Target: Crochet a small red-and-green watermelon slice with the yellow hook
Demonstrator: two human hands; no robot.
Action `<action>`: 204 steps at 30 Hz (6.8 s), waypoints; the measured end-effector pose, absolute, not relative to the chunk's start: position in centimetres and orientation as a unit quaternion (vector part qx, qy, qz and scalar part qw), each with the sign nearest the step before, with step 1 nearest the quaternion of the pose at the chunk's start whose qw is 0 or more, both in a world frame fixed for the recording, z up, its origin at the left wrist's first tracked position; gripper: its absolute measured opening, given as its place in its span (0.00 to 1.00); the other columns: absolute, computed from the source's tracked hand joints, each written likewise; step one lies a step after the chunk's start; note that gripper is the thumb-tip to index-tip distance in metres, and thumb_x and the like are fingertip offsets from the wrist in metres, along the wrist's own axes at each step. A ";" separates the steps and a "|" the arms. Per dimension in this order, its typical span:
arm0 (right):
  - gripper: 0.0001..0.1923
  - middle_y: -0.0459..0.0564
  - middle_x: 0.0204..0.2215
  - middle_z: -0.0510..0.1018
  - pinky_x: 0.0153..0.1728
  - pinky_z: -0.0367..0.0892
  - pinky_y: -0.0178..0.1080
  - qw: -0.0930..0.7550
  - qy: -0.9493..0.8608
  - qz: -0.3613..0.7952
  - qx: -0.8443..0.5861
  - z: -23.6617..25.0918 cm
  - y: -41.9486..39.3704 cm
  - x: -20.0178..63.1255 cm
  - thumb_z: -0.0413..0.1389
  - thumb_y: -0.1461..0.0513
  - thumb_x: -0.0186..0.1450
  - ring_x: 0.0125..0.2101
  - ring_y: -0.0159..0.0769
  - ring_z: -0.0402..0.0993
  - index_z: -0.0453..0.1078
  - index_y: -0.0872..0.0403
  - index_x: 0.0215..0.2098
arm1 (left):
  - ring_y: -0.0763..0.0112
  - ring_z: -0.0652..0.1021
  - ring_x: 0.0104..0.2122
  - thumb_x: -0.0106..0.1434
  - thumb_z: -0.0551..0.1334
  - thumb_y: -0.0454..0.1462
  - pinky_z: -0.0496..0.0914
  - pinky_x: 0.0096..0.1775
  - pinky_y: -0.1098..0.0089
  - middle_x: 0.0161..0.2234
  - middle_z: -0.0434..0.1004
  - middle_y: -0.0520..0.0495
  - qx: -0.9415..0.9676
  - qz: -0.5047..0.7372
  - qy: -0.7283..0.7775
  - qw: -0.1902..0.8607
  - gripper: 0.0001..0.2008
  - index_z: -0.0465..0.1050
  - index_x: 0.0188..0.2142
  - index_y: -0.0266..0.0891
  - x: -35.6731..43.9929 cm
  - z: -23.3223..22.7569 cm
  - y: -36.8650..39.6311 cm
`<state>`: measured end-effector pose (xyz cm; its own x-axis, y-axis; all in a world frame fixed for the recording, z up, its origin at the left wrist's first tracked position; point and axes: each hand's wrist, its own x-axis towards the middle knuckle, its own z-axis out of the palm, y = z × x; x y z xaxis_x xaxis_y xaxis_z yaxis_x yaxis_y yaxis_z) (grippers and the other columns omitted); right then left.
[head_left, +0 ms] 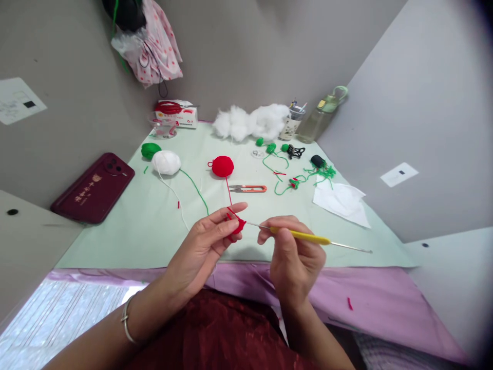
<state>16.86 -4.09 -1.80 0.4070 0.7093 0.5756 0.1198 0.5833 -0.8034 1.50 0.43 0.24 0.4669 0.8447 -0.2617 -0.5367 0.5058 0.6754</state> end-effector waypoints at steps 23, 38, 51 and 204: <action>0.08 0.49 0.36 0.83 0.34 0.77 0.41 0.687 -0.555 0.228 -0.410 -2.3 -3.2 16.2 0.59 0.62 0.74 0.35 0.36 0.79 0.83 0.48 0.43 | 0.73 0.77 0.37 0.64 0.74 0.36 0.71 0.49 0.69 0.33 0.79 0.54 0.383 0.465 0.312 0.734 0.20 0.83 0.56 0.49 2.1 -0.5 -0.4; 0.09 0.50 0.38 0.85 0.38 0.78 0.42 0.685 -0.567 0.239 -0.390 -2.1 -3.3 16.6 0.60 0.63 0.74 0.39 0.38 0.81 0.83 0.47 0.44 | 0.71 0.80 0.40 0.61 0.76 0.34 0.73 0.49 0.69 0.36 0.83 0.53 0.375 0.451 0.297 0.754 0.32 0.75 0.64 0.46 2.2 -0.1 -0.2; 0.06 0.48 0.32 0.85 0.29 0.77 0.36 0.746 -0.421 0.394 -0.334 -2.4 -2.2 16.9 0.65 0.57 0.71 0.25 0.30 0.76 0.84 0.49 0.39 | 0.76 0.77 0.40 0.60 0.78 0.34 0.70 0.50 0.73 0.37 0.78 0.55 0.354 0.458 0.306 0.756 0.24 0.83 0.55 0.50 1.9 0.1 0.2; 0.10 0.44 0.32 0.79 0.36 0.67 0.36 0.513 -0.691 0.254 -0.441 -1.6 -4.3 18.1 0.56 0.66 0.76 0.32 0.30 0.74 0.78 0.48 0.40 | 0.78 0.75 0.28 0.60 0.78 0.38 0.71 0.35 0.78 0.28 0.78 0.53 0.352 0.430 0.277 0.784 0.07 0.84 0.30 0.40 1.6 0.0 0.5</action>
<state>18.07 -4.30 -1.60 -0.0846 0.8700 0.4858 0.3497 0.4824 -0.8031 1.57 0.53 0.01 0.4776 0.8686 -0.1318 -0.4784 0.3830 0.7902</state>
